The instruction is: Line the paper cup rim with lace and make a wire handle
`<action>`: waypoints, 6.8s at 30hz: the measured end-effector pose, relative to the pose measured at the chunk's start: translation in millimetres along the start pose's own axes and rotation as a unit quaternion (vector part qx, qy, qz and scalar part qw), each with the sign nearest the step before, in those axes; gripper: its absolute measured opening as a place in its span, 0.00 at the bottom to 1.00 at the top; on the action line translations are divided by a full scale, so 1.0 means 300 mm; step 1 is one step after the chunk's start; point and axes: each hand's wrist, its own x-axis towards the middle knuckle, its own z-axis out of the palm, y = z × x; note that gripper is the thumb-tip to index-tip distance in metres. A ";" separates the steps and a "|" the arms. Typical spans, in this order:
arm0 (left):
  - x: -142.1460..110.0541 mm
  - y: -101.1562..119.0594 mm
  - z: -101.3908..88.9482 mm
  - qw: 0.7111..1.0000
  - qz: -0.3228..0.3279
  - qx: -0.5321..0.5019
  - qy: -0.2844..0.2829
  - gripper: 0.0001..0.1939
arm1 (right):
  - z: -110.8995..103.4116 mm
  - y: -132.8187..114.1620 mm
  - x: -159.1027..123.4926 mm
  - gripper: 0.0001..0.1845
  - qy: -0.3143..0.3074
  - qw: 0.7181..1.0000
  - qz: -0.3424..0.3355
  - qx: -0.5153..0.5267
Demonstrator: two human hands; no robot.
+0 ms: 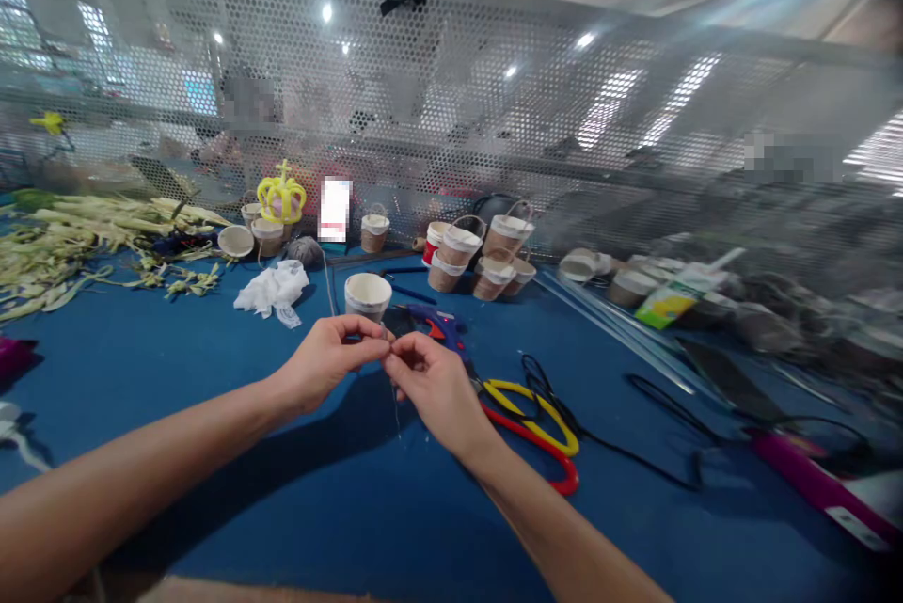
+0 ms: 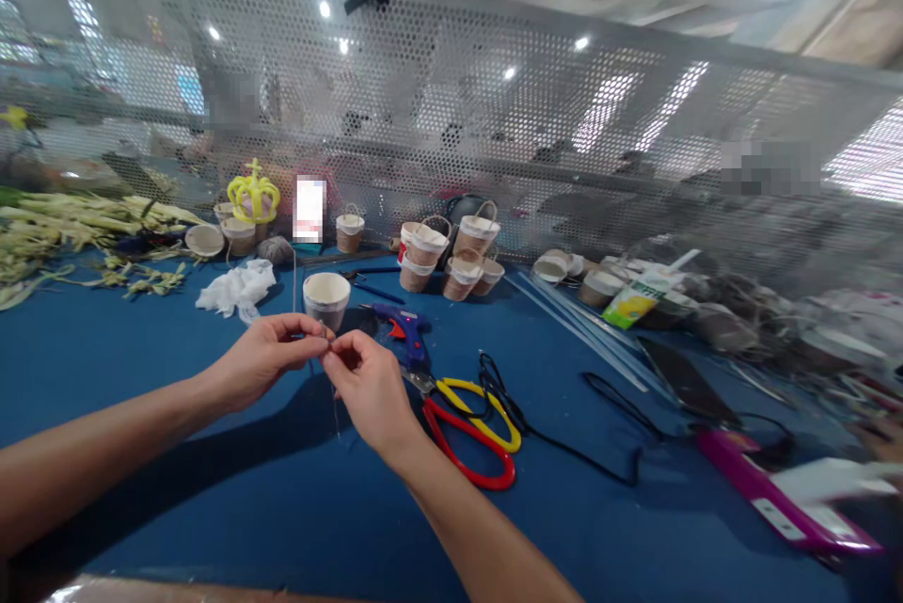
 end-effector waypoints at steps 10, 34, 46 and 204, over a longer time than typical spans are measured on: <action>-0.015 -0.007 -0.029 1.000 -0.004 0.005 -0.018 0.10 | -0.005 0.003 0.010 0.12 -0.057 0.993 0.022 0.099; -0.018 0.004 -0.051 0.958 -0.042 0.262 -0.105 0.10 | -0.025 0.000 0.012 0.11 -0.097 0.995 0.004 0.031; -0.030 0.037 -0.044 0.973 -0.128 0.119 -0.149 0.09 | -0.037 0.017 0.017 0.15 -0.164 0.969 0.039 0.183; 0.026 0.075 -0.110 0.957 -0.043 0.244 -0.154 0.09 | -0.038 -0.049 0.127 0.13 -0.174 0.984 0.001 -0.029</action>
